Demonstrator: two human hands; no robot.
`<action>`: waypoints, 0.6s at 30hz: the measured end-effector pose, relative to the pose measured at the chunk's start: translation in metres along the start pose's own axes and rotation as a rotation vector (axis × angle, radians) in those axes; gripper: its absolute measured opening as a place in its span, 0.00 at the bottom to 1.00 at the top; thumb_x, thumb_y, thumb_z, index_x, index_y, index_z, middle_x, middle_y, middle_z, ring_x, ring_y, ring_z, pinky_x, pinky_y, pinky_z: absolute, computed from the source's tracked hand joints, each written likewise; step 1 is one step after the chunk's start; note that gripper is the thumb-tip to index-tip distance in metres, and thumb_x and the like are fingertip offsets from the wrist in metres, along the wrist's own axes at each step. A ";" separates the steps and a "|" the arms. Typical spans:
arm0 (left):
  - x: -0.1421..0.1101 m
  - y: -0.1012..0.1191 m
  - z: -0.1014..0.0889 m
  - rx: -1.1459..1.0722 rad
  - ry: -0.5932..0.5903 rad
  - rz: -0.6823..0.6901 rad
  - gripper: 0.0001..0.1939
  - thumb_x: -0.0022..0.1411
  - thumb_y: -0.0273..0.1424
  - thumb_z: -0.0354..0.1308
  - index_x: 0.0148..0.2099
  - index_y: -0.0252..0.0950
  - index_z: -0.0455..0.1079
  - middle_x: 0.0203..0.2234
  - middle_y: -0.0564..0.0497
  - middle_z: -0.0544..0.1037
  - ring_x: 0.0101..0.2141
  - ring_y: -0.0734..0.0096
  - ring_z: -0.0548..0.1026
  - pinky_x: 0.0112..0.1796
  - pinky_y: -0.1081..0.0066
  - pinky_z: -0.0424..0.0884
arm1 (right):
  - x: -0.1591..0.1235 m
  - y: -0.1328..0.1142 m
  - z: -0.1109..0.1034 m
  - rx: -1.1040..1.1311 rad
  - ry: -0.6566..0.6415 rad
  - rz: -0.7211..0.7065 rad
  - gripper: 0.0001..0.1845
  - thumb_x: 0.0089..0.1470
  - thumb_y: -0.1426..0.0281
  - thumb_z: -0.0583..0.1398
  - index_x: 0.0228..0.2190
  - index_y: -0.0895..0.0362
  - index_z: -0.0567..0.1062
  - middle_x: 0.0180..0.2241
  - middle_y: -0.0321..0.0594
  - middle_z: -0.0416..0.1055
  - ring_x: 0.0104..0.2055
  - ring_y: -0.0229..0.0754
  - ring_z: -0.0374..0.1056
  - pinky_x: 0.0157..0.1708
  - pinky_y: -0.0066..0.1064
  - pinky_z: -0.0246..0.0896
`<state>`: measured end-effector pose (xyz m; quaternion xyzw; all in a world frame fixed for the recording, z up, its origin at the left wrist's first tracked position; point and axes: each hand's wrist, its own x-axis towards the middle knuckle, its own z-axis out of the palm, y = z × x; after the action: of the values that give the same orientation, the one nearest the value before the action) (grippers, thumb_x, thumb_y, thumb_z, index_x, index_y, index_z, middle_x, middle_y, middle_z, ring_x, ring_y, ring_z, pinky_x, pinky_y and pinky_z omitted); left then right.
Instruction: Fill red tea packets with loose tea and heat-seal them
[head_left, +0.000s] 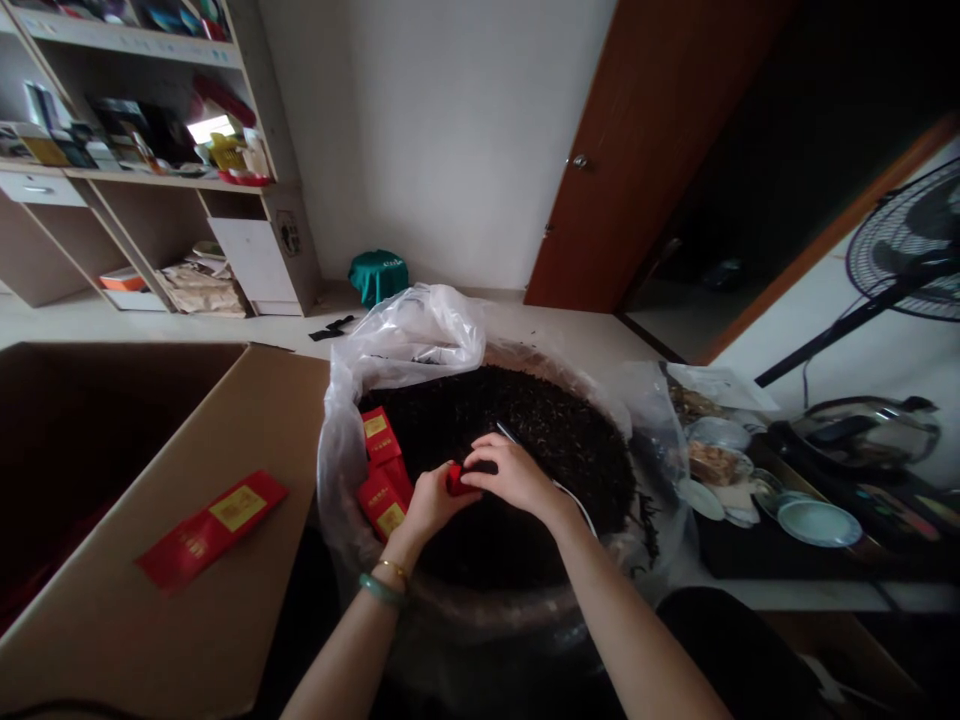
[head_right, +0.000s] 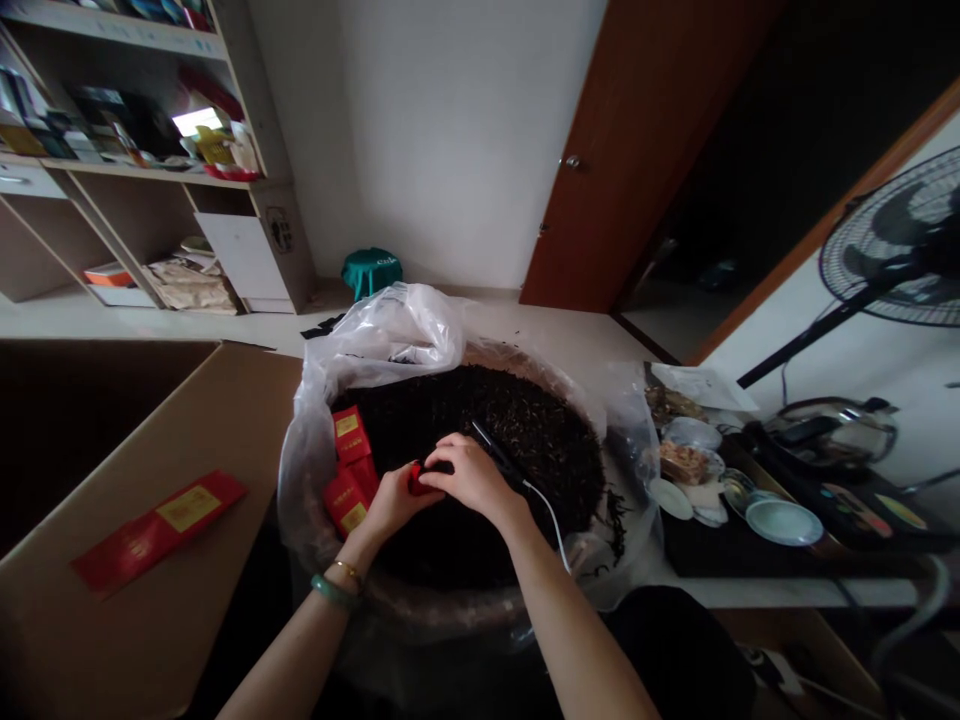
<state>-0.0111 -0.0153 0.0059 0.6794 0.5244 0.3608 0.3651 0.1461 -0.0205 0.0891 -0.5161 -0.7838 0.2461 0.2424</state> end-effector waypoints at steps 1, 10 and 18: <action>0.000 0.000 0.000 0.007 -0.001 0.005 0.16 0.43 0.38 0.67 0.32 0.34 0.70 0.21 0.57 0.72 0.23 0.75 0.66 0.25 0.76 0.58 | 0.001 0.001 0.003 0.022 0.011 -0.011 0.04 0.49 0.68 0.64 0.30 0.53 0.80 0.43 0.42 0.72 0.45 0.44 0.68 0.50 0.39 0.60; 0.000 0.001 -0.001 0.017 0.019 -0.025 0.23 0.40 0.41 0.69 0.37 0.34 0.72 0.25 0.54 0.77 0.26 0.69 0.71 0.29 0.73 0.64 | 0.007 0.015 -0.003 0.300 0.166 -0.001 0.05 0.49 0.67 0.64 0.26 0.56 0.79 0.34 0.40 0.75 0.34 0.39 0.70 0.33 0.30 0.65; 0.000 -0.001 0.000 0.023 -0.025 0.020 0.13 0.45 0.35 0.66 0.33 0.33 0.73 0.22 0.54 0.76 0.23 0.73 0.70 0.25 0.76 0.61 | 0.010 -0.009 0.008 0.025 0.039 -0.097 0.11 0.44 0.72 0.68 0.35 0.53 0.80 0.31 0.36 0.71 0.30 0.36 0.66 0.32 0.28 0.62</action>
<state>-0.0113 -0.0157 0.0049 0.6931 0.5171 0.3498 0.3603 0.1310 -0.0151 0.0901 -0.4789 -0.7999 0.2338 0.2759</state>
